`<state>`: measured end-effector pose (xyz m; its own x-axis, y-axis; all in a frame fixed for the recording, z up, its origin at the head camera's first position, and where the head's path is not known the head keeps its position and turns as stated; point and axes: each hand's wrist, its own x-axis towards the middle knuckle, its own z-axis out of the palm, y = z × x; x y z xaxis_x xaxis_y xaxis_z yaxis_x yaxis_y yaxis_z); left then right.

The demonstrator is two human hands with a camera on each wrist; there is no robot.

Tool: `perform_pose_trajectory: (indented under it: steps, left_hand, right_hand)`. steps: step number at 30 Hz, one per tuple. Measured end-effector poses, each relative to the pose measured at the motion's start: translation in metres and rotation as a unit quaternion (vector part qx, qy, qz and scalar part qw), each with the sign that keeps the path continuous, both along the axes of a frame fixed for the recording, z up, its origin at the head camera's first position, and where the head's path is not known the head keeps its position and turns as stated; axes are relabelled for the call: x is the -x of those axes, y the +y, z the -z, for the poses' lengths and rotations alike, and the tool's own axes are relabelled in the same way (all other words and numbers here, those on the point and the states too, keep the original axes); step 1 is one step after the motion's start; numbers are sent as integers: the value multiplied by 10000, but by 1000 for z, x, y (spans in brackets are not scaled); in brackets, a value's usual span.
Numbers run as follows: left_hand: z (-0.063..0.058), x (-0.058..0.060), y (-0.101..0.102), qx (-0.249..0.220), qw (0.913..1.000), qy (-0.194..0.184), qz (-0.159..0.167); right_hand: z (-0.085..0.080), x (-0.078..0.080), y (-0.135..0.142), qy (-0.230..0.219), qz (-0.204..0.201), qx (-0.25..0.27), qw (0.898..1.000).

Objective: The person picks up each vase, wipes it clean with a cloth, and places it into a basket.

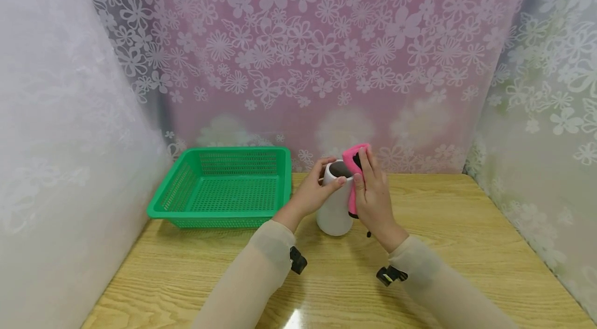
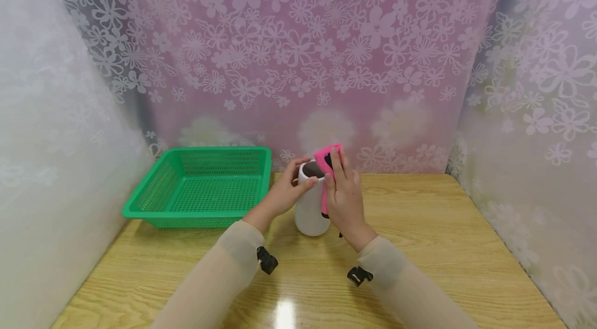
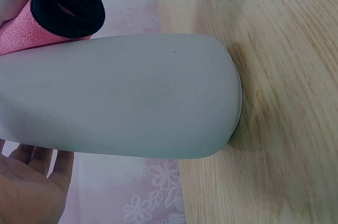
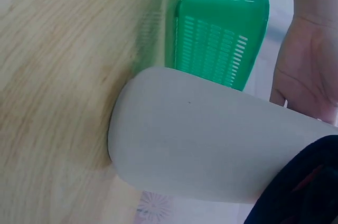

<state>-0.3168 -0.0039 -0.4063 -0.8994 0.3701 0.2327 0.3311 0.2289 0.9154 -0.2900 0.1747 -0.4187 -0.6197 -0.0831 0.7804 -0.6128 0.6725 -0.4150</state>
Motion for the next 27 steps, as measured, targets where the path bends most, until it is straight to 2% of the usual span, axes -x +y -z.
perform_pose_trajectory:
  steps: [10,21,27]
  left_hand:
    - [0,0,1,60,10000,18,-46]
    - [1,-1,2,41,10000,-28,-47]
    - [-2,-2,1,-1,10000,-34,-38]
  right_hand:
    - [-1,-3,-1,-655,14,403,9970]
    - [3,-2,1,-824,-149,855,9928]
    - [3,-1,2,-1064,-243,1030,9887]
